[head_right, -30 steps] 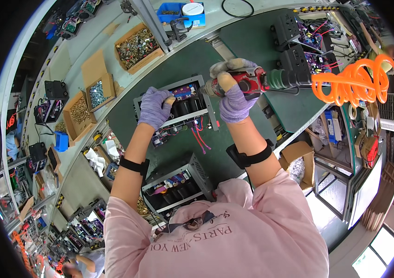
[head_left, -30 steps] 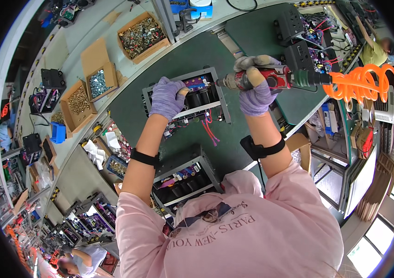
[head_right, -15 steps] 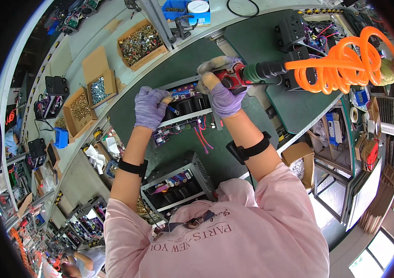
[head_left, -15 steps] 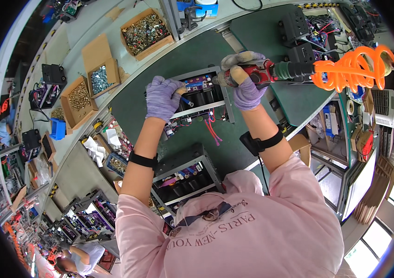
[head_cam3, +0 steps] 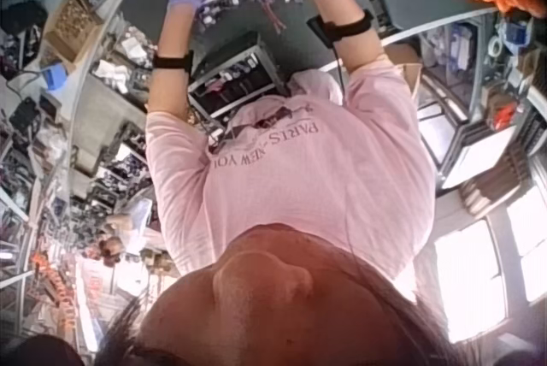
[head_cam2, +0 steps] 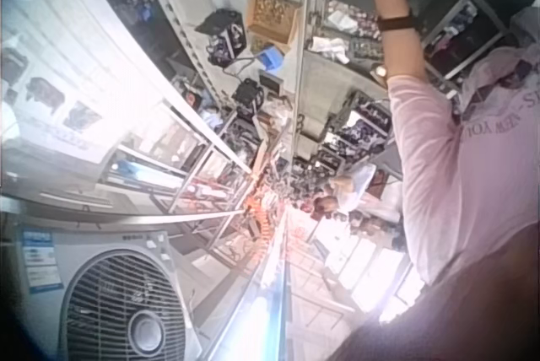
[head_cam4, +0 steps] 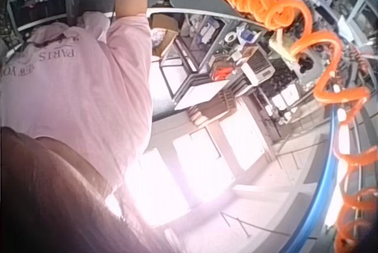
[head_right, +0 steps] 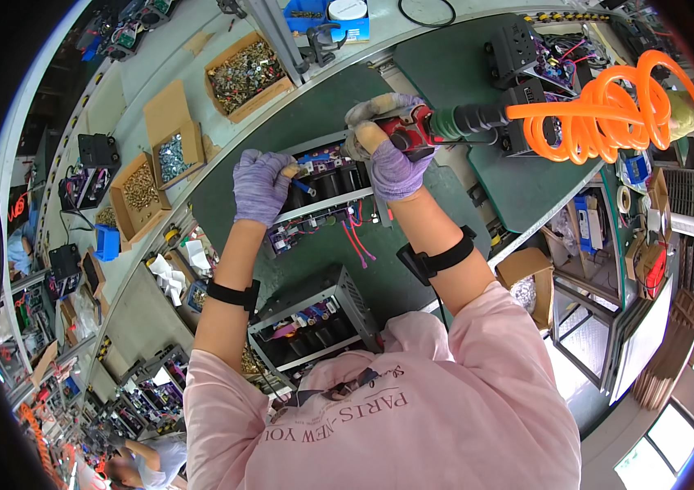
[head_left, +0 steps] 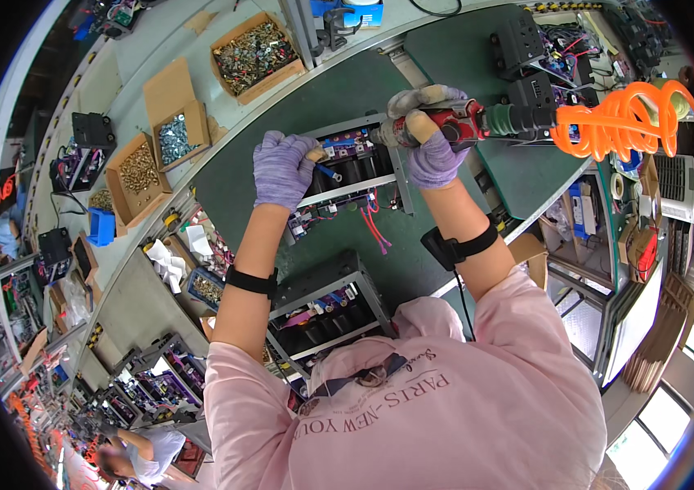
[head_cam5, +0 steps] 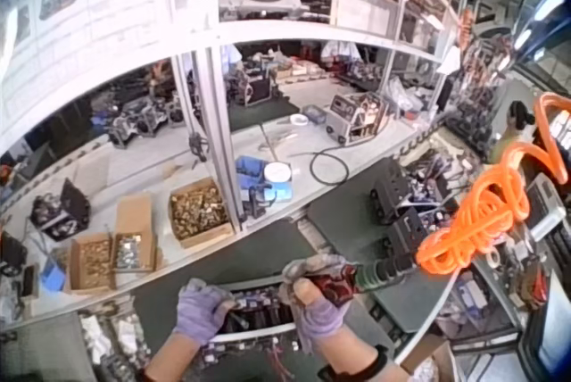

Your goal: Assembling electronic components and securing them with an air screwdriver into metal power inverter housings.

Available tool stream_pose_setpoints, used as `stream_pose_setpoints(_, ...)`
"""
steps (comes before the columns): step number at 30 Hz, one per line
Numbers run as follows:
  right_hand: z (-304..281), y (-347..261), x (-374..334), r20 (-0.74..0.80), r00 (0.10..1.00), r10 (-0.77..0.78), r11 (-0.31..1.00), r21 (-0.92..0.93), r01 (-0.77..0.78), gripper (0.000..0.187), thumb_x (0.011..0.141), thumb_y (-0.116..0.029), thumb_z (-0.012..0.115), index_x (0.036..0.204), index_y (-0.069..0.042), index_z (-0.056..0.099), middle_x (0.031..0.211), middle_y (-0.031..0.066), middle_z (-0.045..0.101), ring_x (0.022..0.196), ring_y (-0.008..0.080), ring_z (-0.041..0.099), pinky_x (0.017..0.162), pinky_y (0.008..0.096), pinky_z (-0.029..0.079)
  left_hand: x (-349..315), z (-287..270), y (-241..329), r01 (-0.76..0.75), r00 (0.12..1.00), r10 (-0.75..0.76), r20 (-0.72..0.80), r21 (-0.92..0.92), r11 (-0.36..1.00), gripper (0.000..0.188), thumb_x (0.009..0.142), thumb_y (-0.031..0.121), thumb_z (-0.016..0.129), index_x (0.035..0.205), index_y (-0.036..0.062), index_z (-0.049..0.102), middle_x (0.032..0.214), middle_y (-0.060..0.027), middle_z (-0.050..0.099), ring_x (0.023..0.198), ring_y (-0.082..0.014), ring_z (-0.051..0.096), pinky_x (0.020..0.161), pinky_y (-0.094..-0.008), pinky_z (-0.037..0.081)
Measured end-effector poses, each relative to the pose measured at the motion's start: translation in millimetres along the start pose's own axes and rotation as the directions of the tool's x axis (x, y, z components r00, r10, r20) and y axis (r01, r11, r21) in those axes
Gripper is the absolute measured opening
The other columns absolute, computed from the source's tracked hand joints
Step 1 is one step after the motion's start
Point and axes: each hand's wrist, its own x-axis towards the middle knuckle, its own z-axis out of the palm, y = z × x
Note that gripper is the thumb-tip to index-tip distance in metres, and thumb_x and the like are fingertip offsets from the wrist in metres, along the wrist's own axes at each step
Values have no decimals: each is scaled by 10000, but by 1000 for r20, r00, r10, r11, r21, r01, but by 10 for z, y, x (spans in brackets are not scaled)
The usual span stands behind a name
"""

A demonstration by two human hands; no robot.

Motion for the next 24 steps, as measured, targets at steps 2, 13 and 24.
stream_pose_setpoints(2,-2,9,-12,-37,999,-9,999,-43,7,255,700,35,643,913,-28,519,774,160,578,513,141,527,441,253,439,4,0,6,11,1000,-11,26,25,1000,152,717,199,642,860,149,657,823,5,628,844,-245,505,764,-372,388)
stream_pose_setpoints(13,-23,118,-64,-83,996,38,985,-166,-51,311,690,65,640,951,-58,524,797,117,594,527,110,518,420,233,419,-9,29,73,83,990,-82,-117,2,997,205,649,292,729,796,170,653,688,23,625,726,-204,503,678,-355,383)
stream_pose_setpoints(24,58,188,-61,-189,973,131,954,-243,-176,272,665,11,679,904,-26,554,783,67,597,659,105,556,546,233,463,321,211,264,50,989,-93,114,334,941,196,686,328,663,694,134,632,626,-7,588,759,-209,521,682,-363,410)
